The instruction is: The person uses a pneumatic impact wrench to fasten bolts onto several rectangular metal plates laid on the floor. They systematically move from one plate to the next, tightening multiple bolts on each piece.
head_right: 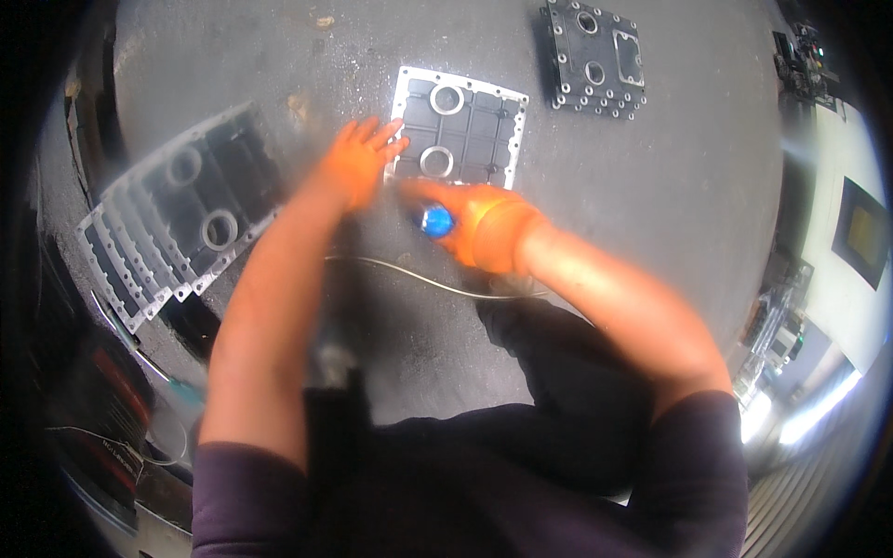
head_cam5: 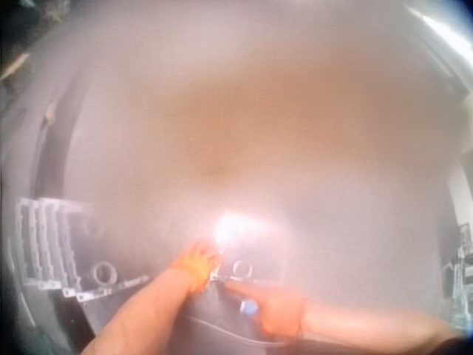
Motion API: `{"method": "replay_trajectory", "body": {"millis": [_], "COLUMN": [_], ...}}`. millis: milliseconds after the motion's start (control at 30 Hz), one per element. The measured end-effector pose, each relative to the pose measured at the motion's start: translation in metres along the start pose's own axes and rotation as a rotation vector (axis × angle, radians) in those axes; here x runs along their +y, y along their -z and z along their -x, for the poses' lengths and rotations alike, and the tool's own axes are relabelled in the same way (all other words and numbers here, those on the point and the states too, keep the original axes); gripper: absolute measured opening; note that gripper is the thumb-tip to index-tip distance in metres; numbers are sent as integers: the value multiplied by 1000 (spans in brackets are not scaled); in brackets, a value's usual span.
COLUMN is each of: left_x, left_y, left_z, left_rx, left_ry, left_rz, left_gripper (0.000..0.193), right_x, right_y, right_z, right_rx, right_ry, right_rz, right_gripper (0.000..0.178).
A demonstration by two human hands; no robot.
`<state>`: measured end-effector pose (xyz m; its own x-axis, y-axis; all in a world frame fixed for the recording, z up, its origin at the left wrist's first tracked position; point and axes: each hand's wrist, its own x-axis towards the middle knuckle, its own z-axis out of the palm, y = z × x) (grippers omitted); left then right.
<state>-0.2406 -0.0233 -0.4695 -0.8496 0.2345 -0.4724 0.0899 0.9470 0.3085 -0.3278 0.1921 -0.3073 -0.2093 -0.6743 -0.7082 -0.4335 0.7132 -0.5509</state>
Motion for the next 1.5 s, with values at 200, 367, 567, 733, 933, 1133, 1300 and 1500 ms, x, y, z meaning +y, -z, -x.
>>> {"method": "replay_trajectory", "body": {"millis": [200,367,567,733,933,1133,1300,1500], "left_x": [-8,-3,0,-13,62,158,179,163], "left_y": [17,13,10,-2,-39,-69,-15,-66], "left_z": [-5,-8,-12,5,42,18,-71,-140], "left_rx": [-63,-60,-79,217,406,624,152,223], "left_ry": [-15,7,38,233,852,250,336,463], "left_rz": [-27,-29,13,384,300,364,289,103], "left_gripper": [88,70,63,64,14,35,56,52], "right_x": [-9,-4,-32,-42,-6,1,21,25], "right_y": [2,-2,10,9,23,51,53,48], "right_z": [-19,-25,-48,-53,-27,-5,-23,-46], "right_rx": [-16,9,-88,-112,-102,103,146,74], "right_ry": [-6,18,-99,-93,-121,-44,4,-68], "right_rz": [-36,17,126,231,-51,-265,-394,-458], "right_gripper": [60,67,62,64,75,68,68,65]}}
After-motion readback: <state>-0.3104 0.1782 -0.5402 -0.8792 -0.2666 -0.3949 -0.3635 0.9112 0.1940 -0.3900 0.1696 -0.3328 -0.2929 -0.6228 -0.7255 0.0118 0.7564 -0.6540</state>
